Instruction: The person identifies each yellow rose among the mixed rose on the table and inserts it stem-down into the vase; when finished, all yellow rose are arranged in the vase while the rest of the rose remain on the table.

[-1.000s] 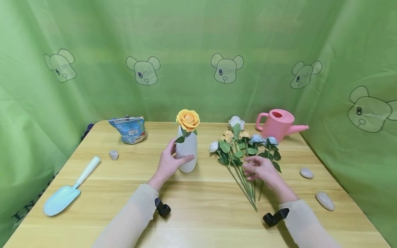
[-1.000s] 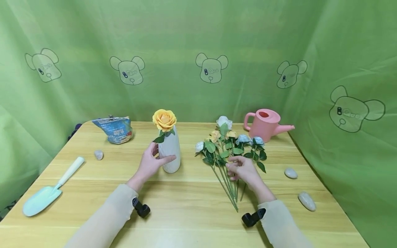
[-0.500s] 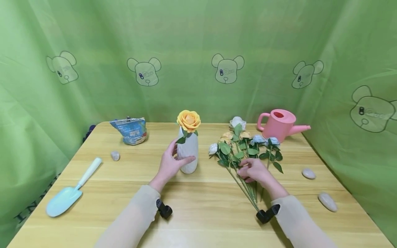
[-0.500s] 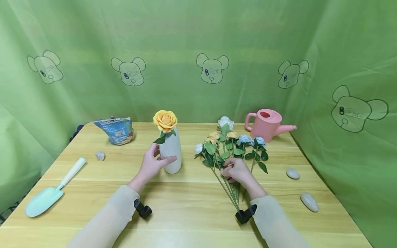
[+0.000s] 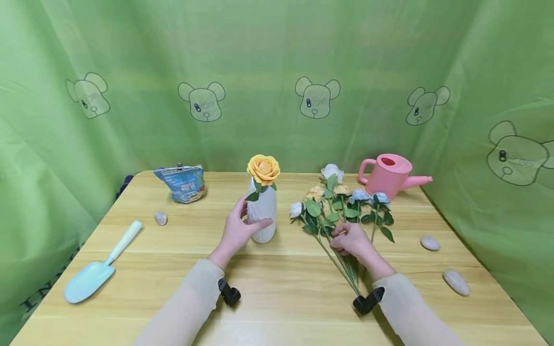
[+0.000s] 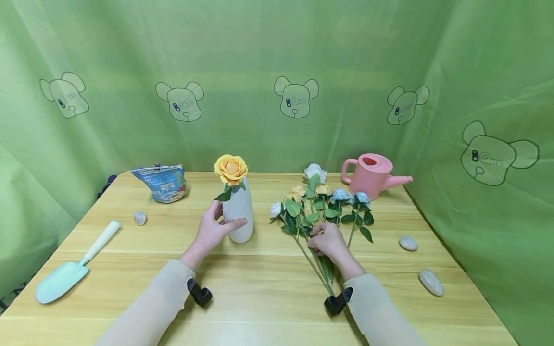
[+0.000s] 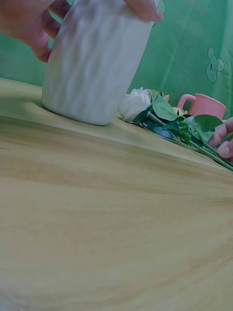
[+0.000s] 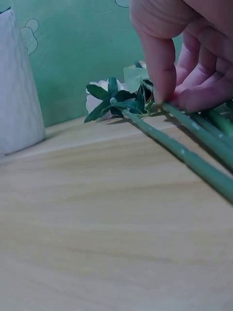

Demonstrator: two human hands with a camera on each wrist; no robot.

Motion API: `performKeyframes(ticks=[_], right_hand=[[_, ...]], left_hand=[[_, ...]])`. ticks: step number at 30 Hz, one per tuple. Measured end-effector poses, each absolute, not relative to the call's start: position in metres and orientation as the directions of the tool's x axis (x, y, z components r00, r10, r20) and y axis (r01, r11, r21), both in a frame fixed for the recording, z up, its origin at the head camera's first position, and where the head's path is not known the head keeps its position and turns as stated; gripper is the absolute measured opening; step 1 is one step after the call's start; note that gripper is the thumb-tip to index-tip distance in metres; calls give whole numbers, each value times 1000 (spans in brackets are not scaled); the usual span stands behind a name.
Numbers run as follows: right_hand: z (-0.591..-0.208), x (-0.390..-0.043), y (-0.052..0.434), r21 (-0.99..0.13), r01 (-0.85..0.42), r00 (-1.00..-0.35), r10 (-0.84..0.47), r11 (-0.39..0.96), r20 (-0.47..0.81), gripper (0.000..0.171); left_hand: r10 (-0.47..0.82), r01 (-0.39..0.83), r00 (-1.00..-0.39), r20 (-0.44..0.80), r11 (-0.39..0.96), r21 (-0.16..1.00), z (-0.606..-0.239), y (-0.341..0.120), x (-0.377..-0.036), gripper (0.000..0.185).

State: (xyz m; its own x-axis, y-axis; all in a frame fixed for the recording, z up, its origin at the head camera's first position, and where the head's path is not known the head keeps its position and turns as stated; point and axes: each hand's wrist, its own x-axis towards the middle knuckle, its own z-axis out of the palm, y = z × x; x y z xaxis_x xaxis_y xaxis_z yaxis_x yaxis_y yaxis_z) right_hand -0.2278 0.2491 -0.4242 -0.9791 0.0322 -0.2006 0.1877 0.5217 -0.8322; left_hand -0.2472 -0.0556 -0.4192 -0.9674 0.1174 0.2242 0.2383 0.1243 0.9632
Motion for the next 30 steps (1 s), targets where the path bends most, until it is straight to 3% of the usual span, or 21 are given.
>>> performKeyframes(ticks=[19,30], right_hand=[[-407,-230,239,-961,180,-982,102,211,-161,40],[-384,-237,227,-983,116,-987,125,145,-98,39]], left_hand=[[108,264,-962,251,131,956,-429,-57,-253,76],[142,252,-962,233,133,959,-400,-57,-233,72]])
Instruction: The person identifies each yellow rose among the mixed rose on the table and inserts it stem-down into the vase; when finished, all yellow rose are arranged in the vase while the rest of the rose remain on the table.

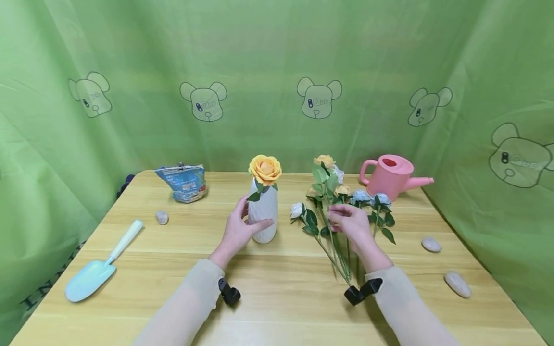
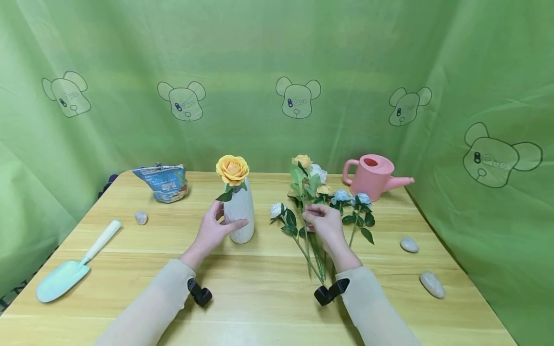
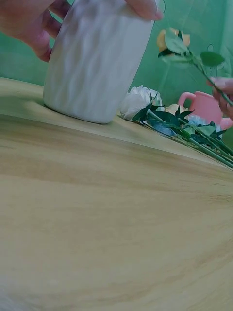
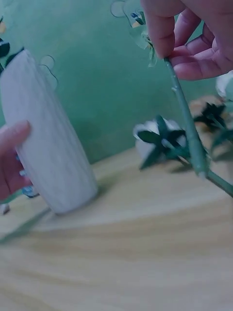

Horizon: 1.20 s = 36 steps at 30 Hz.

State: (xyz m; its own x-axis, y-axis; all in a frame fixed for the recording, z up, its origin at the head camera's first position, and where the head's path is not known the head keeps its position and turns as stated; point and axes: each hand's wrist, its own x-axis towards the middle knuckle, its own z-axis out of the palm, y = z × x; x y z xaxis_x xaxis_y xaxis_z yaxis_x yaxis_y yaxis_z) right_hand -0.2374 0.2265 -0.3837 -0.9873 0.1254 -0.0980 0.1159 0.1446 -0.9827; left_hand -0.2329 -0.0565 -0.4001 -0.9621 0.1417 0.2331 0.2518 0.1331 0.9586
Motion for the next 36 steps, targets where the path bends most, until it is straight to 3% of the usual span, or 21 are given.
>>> performKeyframes(ticks=[9,16,25,30,36], right_hand=[[-343,-255,200,-994,-39,-992,119,101,51,37],[-290,-268,173,-990,-128,-987,107,-55,121,41],[-229,-288,127,-921,-316,-945,165,-228,283,28],[-221,-292,107,-868,-424,-902,203,-257,381,21],[-244,-294,96,-893,-431,-899,143,-128,413,21]], left_hand=[[118,251,-964,237,128,959,-429,-59,-252,77],[98,267,-962,255,133,954,-431,-58,-254,76],[103,276,-959,264,136,951,-431,-58,-255,74],[123,273,-959,257,140,952,-413,-57,-243,70],[137,261,-961,241,153,953,-399,-58,-234,68]])
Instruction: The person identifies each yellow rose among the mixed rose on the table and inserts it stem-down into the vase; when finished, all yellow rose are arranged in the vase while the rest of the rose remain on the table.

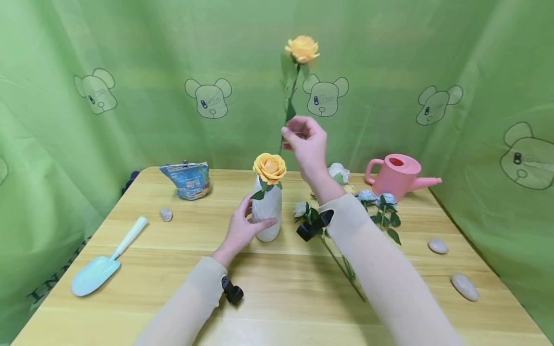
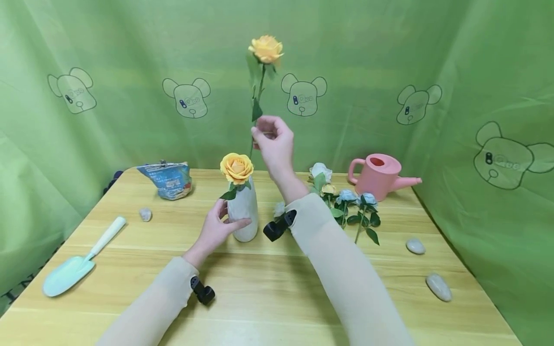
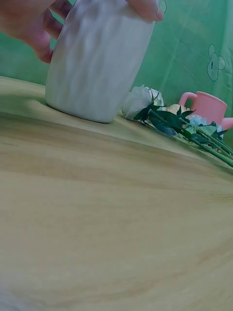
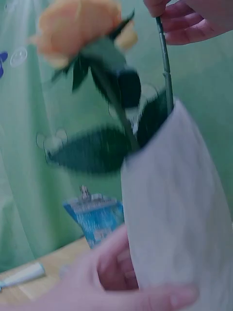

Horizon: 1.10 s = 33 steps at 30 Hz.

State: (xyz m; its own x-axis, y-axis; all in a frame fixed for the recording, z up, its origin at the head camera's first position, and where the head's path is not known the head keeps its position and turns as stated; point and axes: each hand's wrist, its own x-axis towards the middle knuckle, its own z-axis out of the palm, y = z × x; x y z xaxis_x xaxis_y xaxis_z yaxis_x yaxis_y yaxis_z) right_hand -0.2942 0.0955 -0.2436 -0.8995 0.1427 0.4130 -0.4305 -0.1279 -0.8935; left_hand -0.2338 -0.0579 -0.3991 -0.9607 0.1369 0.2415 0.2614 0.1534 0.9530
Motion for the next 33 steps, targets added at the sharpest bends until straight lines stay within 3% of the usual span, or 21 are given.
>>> performKeyframes(ticks=[9,13,19,33], right_hand=[[-278,-287,99,-900,-416,-907,4,131,420,24],[-301,-285,112,-936,-338,-940,-87,100,331,27],[-333,-283,139,-966,-250,-963,-119,64,241,28],[-371,-257,214,-988,-130,-991,-35,81,128,34]], left_hand=[[132,271,-959,253,151,951,-400,-57,-234,70],[131,258,-962,239,152,954,-400,-57,-234,72],[130,242,-966,225,145,959,-401,-57,-234,73],[135,256,-962,239,132,958,-402,-56,-233,72]])
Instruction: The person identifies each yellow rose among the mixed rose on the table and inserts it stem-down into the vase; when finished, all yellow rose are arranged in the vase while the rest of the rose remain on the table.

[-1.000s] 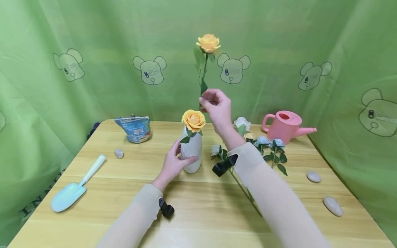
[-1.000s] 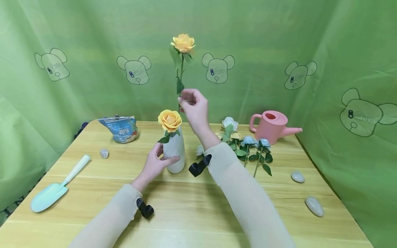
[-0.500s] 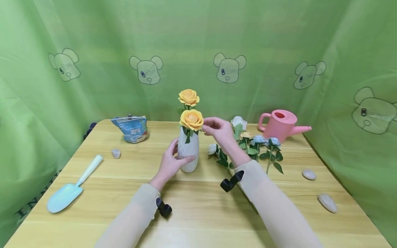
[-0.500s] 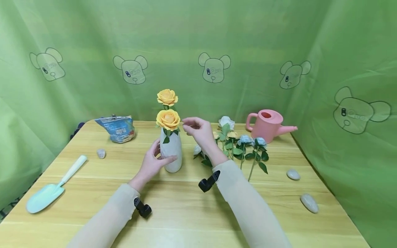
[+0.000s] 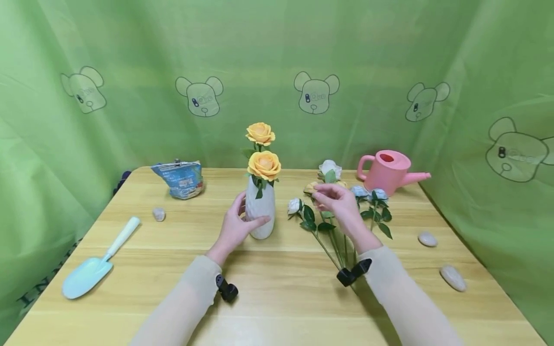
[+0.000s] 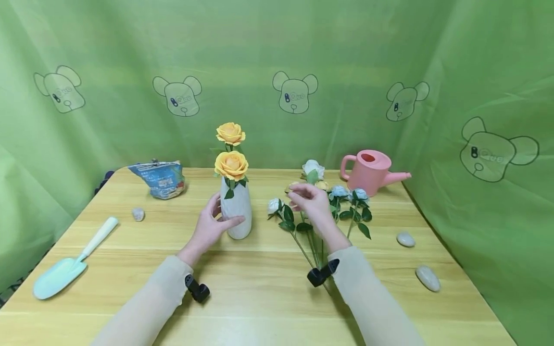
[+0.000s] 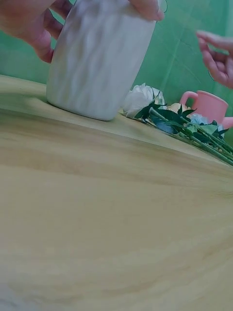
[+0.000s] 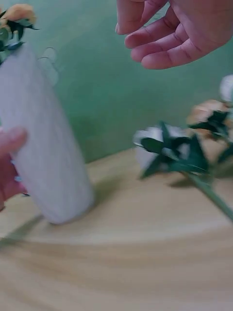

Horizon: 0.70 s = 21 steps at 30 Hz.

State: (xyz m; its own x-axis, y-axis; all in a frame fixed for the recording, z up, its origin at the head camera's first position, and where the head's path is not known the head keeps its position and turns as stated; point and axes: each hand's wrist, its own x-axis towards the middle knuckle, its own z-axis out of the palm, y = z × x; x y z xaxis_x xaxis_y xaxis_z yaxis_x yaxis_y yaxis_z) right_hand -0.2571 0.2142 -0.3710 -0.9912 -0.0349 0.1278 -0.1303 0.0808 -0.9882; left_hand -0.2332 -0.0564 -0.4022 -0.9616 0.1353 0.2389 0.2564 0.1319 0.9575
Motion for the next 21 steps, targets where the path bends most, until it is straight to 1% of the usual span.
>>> performKeyframes(ticks=[3,11,13,18,21], right_hand=[[-381,-249,234,-991,-87,-996,3,105,87,39],[-404,-227,275,-981,63,-990,134,182,-39,40],[-408,-223,281,-978,105,-986,147,182,-78,41],[-416,-218,289,-974,191,-975,141,125,-173,45],[-418,-220,290,-963,219,-973,110,157,-204,48]], left_hand=[[141,263,-959,244,135,955,-401,-55,-233,72],[139,249,-963,232,114,962,-401,-54,-232,71],[134,245,-964,229,113,963,-402,-54,-231,71],[134,243,-965,227,111,964,-401,-56,-230,71],[137,242,-964,226,111,964,-400,-57,-229,71]])
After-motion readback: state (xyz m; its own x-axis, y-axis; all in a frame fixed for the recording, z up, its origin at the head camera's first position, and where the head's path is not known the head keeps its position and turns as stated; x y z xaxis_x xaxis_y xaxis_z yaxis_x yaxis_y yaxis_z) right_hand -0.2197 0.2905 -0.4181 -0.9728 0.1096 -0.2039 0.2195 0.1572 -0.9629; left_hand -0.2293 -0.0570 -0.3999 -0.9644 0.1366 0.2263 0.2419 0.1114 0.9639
